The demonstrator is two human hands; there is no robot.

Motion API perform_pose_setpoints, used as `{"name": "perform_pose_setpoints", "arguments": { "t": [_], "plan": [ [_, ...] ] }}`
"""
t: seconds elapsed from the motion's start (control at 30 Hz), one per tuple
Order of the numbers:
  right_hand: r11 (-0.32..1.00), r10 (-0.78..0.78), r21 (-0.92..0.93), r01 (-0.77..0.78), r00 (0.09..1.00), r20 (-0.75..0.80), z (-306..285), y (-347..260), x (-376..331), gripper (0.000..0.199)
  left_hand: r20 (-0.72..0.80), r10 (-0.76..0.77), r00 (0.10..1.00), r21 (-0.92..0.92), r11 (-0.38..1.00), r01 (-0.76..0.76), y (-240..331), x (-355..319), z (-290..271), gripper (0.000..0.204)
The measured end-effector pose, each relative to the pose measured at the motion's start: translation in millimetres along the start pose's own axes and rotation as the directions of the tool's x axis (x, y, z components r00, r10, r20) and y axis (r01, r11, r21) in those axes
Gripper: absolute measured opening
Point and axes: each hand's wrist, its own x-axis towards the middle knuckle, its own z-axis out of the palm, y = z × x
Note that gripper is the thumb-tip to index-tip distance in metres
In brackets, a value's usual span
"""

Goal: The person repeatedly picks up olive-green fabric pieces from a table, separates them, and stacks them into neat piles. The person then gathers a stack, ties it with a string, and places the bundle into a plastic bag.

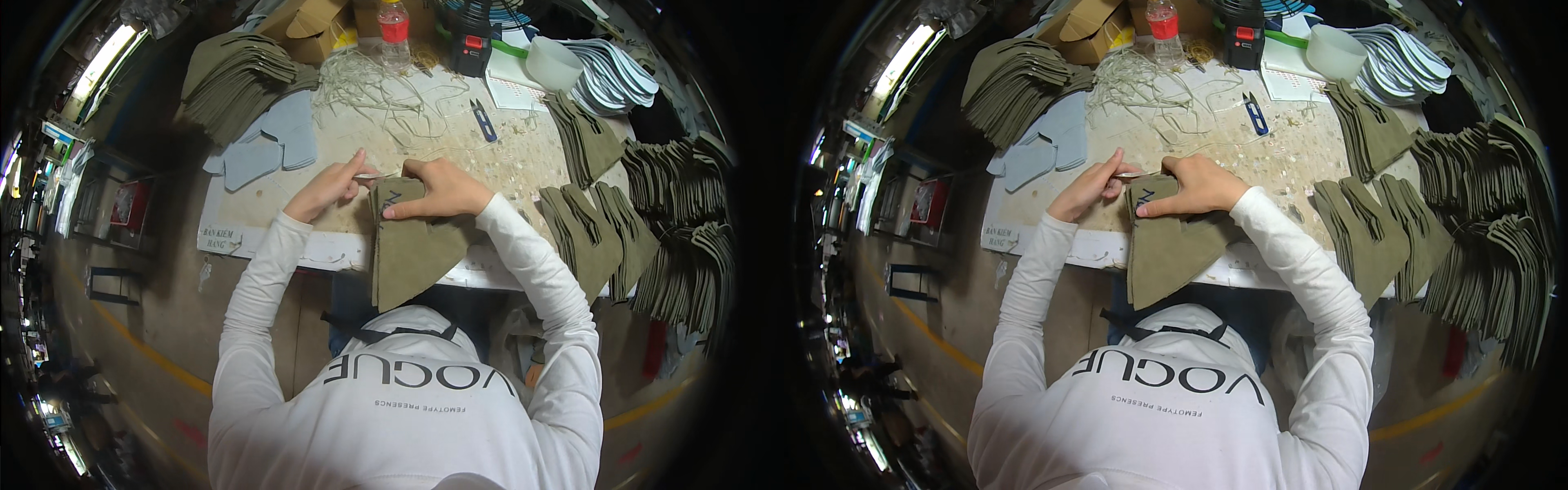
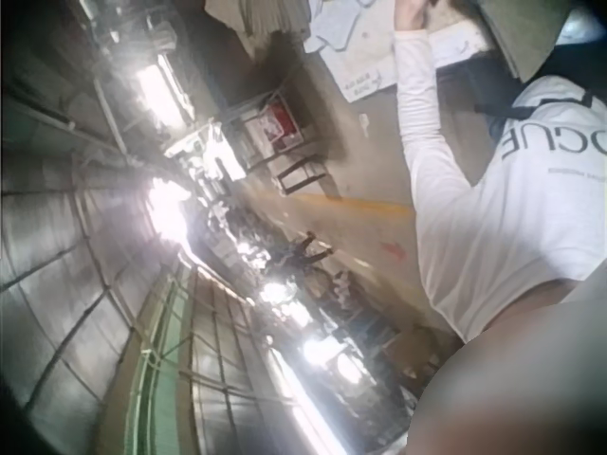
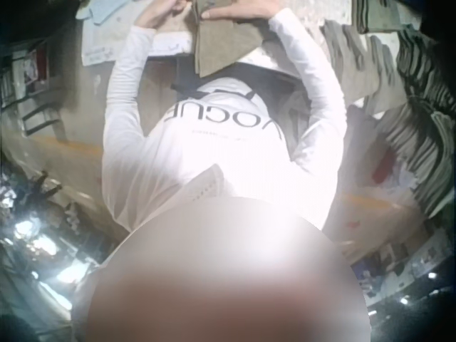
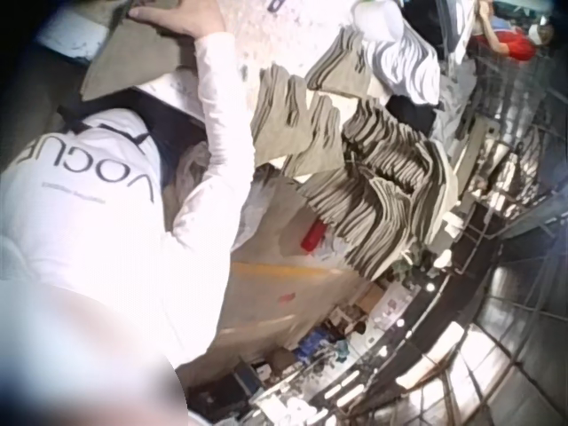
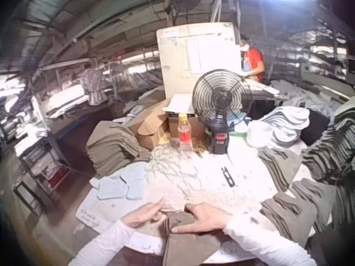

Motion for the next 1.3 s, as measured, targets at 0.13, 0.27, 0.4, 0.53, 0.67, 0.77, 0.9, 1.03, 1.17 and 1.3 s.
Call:
{"name": "perform_pose_setpoints", "arguments": {
  "t": [0.13, 0.27, 0.4, 0.53, 0.67, 0.77, 0.9, 1.03, 1.17, 1.3],
  "plan": [
    [0.999, 0.002, 0.051, 0.0, 0.999, -0.036, 10, 6, 3, 0.087, 0.017, 0.001, 1.0, -0.063, 0.998, 0.0, -2, -5, 1, 0.073],
    [0.998, -0.059, 0.016, 0.061, 0.993, -0.103, 17, 11, 13, 0.081, -0.016, -0.022, 1.0, -0.086, 0.996, 0.021, -5, -7, 3, 0.074],
    [0.993, -0.112, 0.012, 0.114, 0.99, -0.091, 15, 11, 3, 0.074, -0.021, 0.007, 1.0, -0.061, 0.998, -0.008, -9, -9, 6, 0.076],
    [0.958, -0.181, 0.18, 0.224, 0.956, -0.229, 9, 7, -16, 0.062, 0.172, 0.19, 0.967, -0.238, 0.96, -0.146, -5, -20, 19, 0.075],
    [0.938, -0.103, 0.293, 0.187, 0.954, -0.281, 6, 10, -21, 0.058, 0.137, 0.377, 0.916, -0.286, 0.9, -0.328, 3, -42, 62, 0.069],
    [0.911, -0.269, 0.229, 0.344, 0.914, -0.305, 4, 23, -20, 0.052, 0.053, 0.281, 0.958, -0.368, 0.898, -0.243, 12, -47, 76, 0.063],
    [0.974, -0.096, 0.185, 0.135, 0.974, -0.203, -17, 54, -41, 0.031, 0.037, -0.035, 0.999, -0.457, 0.888, 0.048, 16, -58, 62, 0.059],
    [0.957, 0.261, 0.041, -0.289, 0.786, -0.56, -35, 70, -67, 0.018, -0.02, -0.061, 0.998, -0.422, 0.905, 0.047, 21, -68, 46, 0.061],
    [0.917, -0.096, 0.312, 0.249, 0.896, -0.433, -25, 52, -60, 0.028, 0.127, 0.021, 0.992, -0.395, 0.918, 0.032, 51, -73, 37, 0.065],
    [0.695, -0.212, 0.64, 0.328, 0.944, -0.254, -7, 23, -26, 0.035, 0.366, 0.043, 0.93, -0.394, 0.912, 0.113, 95, -88, 32, 0.071]
  ]
}}
